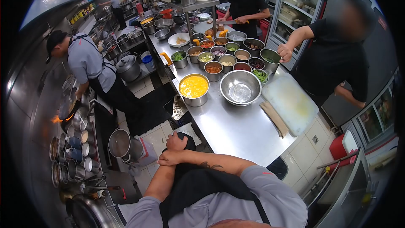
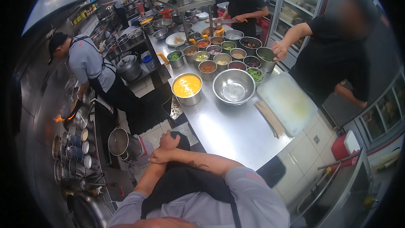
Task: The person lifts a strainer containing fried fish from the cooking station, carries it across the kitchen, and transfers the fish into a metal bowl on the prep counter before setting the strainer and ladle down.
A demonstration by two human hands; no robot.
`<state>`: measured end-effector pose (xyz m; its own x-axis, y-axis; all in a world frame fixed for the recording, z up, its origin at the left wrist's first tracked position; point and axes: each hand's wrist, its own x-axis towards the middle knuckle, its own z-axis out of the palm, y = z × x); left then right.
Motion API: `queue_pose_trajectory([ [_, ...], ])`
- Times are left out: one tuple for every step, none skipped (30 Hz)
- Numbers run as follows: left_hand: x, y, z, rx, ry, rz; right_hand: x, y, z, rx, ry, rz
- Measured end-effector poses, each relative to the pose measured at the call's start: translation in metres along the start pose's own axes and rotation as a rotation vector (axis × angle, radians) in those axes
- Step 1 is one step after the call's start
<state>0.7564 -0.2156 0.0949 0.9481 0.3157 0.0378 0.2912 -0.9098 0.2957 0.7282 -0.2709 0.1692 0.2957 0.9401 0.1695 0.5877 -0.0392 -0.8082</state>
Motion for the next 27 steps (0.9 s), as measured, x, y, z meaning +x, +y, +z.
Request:
queue_pose_trajectory([
  [0.0002, -0.0009, 0.0008, -0.002, 0.003, 0.002, 0.0005, 0.0002, 0.0005, -0.002, -0.001, -0.004],
  [0.0003, -0.0017, 0.0016, -0.004, 0.005, 0.004, 0.0006, 0.0004, 0.001, -0.002, -0.006, 0.002],
  [0.0002, -0.0015, 0.0009, 0.0, 0.002, 0.006, 0.0007, 0.0004, 0.0011, -0.002, -0.01, 0.008],
  [0.0003, -0.0012, 0.0001, 0.004, -0.002, 0.008, 0.0008, 0.0007, 0.001, -0.001, -0.014, 0.014],
  [0.0003, -0.0008, -0.0005, 0.009, -0.006, 0.011, 0.0009, 0.0008, 0.0011, -0.006, -0.012, 0.018],
  [0.0004, -0.0007, -0.0001, 0.013, 0.004, 0.012, 0.0009, 0.0014, 0.0016, -0.011, -0.009, 0.022],
  [0.0003, -0.001, 0.0007, 0.017, 0.013, 0.015, 0.0006, 0.0019, 0.0023, -0.016, -0.005, 0.028],
  [0.0004, -0.0011, 0.0019, 0.02, 0.022, 0.019, 0.0, 0.0024, 0.0031, -0.013, 0.002, 0.03],
  [0.0005, -0.0014, 0.0031, 0.022, 0.031, 0.022, -0.0004, 0.0017, 0.0032, -0.011, 0.009, 0.033],
  [0.0007, -0.0017, 0.0041, 0.025, 0.041, 0.024, -0.0007, 0.0013, 0.0029, -0.009, 0.016, 0.035],
  [0.0009, -0.0023, 0.0048, 0.028, 0.051, 0.026, -0.0007, 0.0007, 0.0027, -0.007, 0.015, 0.035],
  [0.0008, -0.0025, 0.0045, 0.023, 0.046, 0.026, -0.0004, 0.001, 0.003, -0.006, 0.014, 0.035],
  [0.0008, -0.0026, 0.0042, 0.019, 0.041, 0.025, -0.0004, 0.0015, 0.0031, -0.004, 0.012, 0.034],
  [0.0005, -0.0024, 0.004, 0.015, 0.037, 0.024, -0.0006, 0.0018, 0.0033, -0.003, 0.014, 0.022],
  [0.0002, -0.0017, 0.0029, 0.017, 0.028, 0.017, -0.0006, 0.0018, 0.0036, -0.003, 0.016, 0.011],
  [0.0002, -0.0009, 0.0016, 0.019, 0.019, 0.009, -0.0005, 0.0017, 0.0037, -0.001, 0.018, -0.001],
  [0.0002, 0.0002, 0.0005, 0.021, 0.01, 0.0, -0.0001, 0.0017, 0.0038, 0.006, 0.012, 0.011],
  [0.0002, 0.0002, 0.0005, 0.02, 0.008, -0.003, 0.0007, 0.0019, 0.0043, 0.013, 0.007, 0.024],
  [0.0002, 0.0003, 0.0009, 0.019, 0.006, -0.006, 0.0011, 0.0026, 0.0048, 0.02, 0.002, 0.036],
  [-0.0003, 0.0005, 0.001, 0.019, 0.004, -0.008, 0.001, 0.0028, 0.0054, 0.021, 0.004, 0.035],
  [-0.001, 0.001, -0.0001, 0.021, 0.004, -0.008, 0.0009, 0.0019, 0.0053, 0.023, 0.006, 0.034],
  [-0.0013, 0.0015, -0.0012, 0.024, 0.004, -0.008, 0.0007, 0.0012, 0.0051, 0.025, 0.008, 0.034],
  [-0.0016, 0.0022, -0.0022, 0.026, 0.003, -0.008, 0.0005, 0.0008, 0.0045, 0.018, 0.002, 0.035],
  [-0.0016, 0.0019, -0.0018, 0.025, 0.002, -0.009, 0.0005, 0.0009, 0.0042, 0.012, -0.003, 0.036],
  [-0.0011, 0.0016, -0.0014, 0.023, 0.001, -0.009, 0.0006, 0.0009, 0.0038, 0.004, -0.009, 0.037],
  [-0.0006, 0.0013, -0.0011, 0.022, 0.0, -0.009, 0.0009, 0.0006, 0.0037, 0.002, -0.007, 0.032],
  [-0.0005, 0.0017, -0.0014, 0.022, 0.0, -0.01, 0.0013, 0.0011, 0.0041, 0.0, -0.004, 0.027],
])
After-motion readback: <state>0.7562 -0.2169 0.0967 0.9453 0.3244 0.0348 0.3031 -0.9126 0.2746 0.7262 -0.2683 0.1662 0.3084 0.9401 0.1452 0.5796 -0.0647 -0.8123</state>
